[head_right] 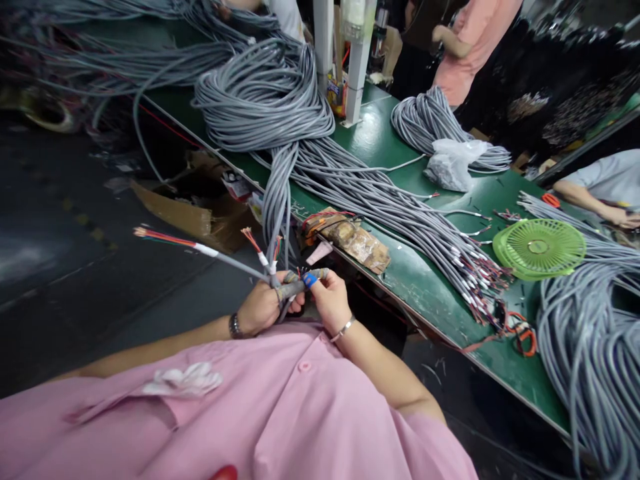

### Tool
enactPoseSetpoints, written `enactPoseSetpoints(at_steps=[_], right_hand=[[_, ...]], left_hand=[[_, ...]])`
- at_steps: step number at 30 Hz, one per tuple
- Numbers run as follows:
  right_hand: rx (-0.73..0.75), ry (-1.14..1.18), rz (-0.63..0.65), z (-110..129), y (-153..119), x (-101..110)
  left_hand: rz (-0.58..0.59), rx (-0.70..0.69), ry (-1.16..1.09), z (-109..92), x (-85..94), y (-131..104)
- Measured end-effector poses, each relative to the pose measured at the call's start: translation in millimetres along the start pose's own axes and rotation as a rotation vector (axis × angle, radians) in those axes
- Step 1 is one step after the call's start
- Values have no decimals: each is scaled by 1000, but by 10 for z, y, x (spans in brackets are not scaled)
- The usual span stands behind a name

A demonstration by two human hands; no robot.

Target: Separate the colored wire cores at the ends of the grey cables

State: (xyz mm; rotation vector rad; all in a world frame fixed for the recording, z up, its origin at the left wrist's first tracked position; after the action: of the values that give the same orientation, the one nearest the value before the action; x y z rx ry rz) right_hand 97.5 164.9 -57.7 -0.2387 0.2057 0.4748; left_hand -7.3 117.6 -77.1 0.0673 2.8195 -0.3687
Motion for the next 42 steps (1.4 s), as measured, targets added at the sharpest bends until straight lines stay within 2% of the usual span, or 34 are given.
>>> enactPoseSetpoints(at_steps=[7, 11, 15, 22, 31, 39, 42], right_hand=[[-17, 74, 40, -96, 19, 22], [-38, 198, 13, -143, 58, 180], [-75, 258, 35, -135, 204, 280], [-117, 290, 159, -128, 474, 102], [-33, 313, 86, -61, 504, 120], [-98, 346, 150, -121, 492, 6], [-80, 336, 105, -140, 484, 33]], left_hand=[[-25, -22, -32, -54, 30, 5], [-17, 3, -60, -83, 64, 9], [50, 42, -64, -113, 58, 69], [211, 87, -236, -127, -45, 265], [292, 133, -311, -74, -55, 314], [340, 199, -353, -42, -77, 360], [377, 216, -380, -28, -92, 378]])
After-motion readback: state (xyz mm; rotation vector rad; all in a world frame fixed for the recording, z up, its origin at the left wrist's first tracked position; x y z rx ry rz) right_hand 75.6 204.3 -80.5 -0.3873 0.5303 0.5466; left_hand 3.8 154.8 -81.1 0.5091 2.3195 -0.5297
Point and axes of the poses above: each hand's wrist, its own y-axis towards the middle knuckle, its own x-axis out of the back of the hand, z = x × y, the point moved 10 cm from there along y, towards the middle knuckle, and after that the axes turned 9 degrees about z, right-handed, at the moved point
